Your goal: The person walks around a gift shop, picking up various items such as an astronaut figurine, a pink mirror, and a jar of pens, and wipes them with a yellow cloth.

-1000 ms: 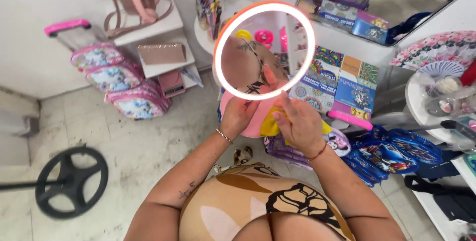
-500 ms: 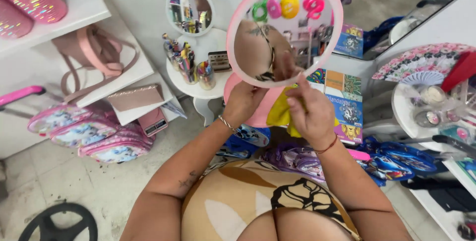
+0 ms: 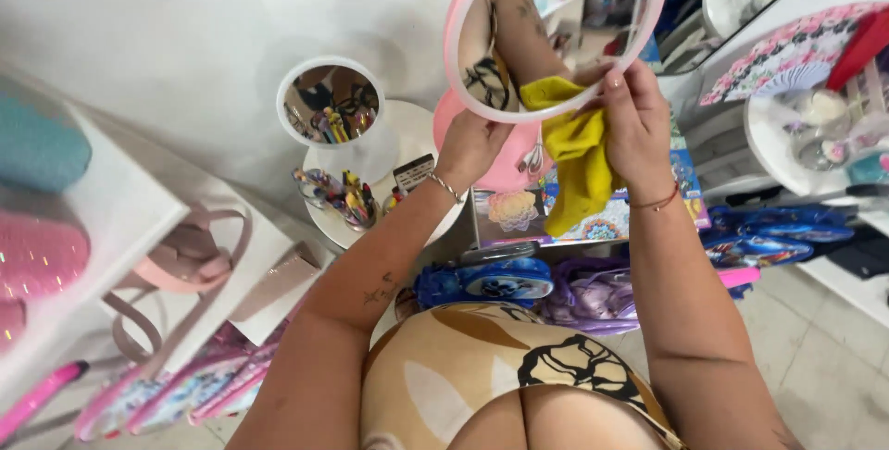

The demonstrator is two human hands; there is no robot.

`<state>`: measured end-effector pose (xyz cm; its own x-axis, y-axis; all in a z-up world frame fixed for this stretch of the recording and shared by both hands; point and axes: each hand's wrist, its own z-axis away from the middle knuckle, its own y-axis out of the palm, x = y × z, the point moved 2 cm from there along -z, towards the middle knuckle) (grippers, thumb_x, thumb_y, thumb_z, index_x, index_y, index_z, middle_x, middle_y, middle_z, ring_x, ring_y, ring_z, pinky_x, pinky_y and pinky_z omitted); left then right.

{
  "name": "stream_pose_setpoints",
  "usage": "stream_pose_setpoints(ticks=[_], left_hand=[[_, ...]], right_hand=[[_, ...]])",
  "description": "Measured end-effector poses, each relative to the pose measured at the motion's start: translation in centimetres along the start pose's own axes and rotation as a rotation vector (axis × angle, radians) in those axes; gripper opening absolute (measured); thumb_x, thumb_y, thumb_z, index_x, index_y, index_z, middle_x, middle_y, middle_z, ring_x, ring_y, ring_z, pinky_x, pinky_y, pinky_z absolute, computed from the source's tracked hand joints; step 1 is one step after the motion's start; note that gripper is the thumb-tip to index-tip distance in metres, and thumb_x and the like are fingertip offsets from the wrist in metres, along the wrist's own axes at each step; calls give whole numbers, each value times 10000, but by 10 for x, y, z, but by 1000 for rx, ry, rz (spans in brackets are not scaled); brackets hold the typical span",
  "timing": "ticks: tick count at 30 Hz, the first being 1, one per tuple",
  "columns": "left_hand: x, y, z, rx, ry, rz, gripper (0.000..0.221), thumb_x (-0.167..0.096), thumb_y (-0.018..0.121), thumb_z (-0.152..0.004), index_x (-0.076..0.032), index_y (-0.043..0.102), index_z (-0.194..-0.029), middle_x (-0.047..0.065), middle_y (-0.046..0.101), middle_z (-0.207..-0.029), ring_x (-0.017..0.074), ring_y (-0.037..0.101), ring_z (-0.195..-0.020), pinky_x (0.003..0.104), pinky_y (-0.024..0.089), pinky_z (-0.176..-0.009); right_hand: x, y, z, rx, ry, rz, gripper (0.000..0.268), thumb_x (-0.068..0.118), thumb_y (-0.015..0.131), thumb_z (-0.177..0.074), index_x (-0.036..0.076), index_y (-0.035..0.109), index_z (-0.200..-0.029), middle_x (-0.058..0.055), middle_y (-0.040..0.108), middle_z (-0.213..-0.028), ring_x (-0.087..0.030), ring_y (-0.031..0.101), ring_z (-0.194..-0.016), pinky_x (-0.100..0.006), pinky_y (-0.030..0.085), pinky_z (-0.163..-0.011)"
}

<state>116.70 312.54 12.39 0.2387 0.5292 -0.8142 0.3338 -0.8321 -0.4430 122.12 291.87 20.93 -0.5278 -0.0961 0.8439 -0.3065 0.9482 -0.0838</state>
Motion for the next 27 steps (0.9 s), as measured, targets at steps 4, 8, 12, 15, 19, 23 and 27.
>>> stream_pose_setpoints(ticks=[4,8,12,15,19,23,27], left_hand=[[46,-7,-20,66,-18,5,338,-297,590,-1008,5,703,-1111,247,712,-972,468,681,-993,545,613,-792],[89,-5,-27,113,-80,-22,319,-284,607,-990,-11,705,-1122,229,715,-1009,442,674,-1031,528,590,-847],[124,1,-38,126,-134,-66,304,-270,623,-972,-26,707,-1133,211,718,-1046,417,667,-1070,510,567,-901],[152,-1,-30,142,-175,-98,298,-261,634,-960,-36,709,-1140,199,720,-1070,400,663,-1095,499,551,-938],[187,6,-27,159,-230,-132,294,-252,645,-948,-46,710,-1148,187,722,-1095,383,659,-1120,488,536,-974],[217,16,-24,173,-297,-175,293,-238,662,-930,-62,713,-1159,169,726,-1132,358,652,-1158,471,512,-1029],[240,26,-19,190,-340,-227,299,-224,678,-911,-77,715,-1170,150,729,-1169,333,645,-1196,453,489,-1084]], right_hand=[[-51,13,-10,5,1,81,296,181,495,-1153,-43,570,-1331,-196,676,-1053,-231,680,-840,-404,600,-746],[-67,45,-4,37,58,168,247,164,533,-1139,-3,608,-1305,-166,673,-1061,-203,617,-895,-427,564,-805],[-98,70,-1,110,150,278,249,160,558,-1116,6,640,-1294,-242,693,-1107,-356,663,-1003,-541,530,-873],[-126,78,4,110,236,324,270,220,555,-1115,52,647,-1305,-190,724,-1099,-338,692,-1014,-504,546,-881],[-171,82,10,113,313,287,254,247,574,-1110,93,652,-1296,-163,730,-1104,-282,684,-1038,-484,529,-921],[-204,86,12,118,327,225,250,252,587,-1108,90,663,-1283,-165,734,-1086,-247,665,-1027,-479,521,-936],[-215,93,19,116,376,149,247,248,575,-1111,86,667,-1274,-149,734,-1052,-208,631,-1007,-458,514,-953]])
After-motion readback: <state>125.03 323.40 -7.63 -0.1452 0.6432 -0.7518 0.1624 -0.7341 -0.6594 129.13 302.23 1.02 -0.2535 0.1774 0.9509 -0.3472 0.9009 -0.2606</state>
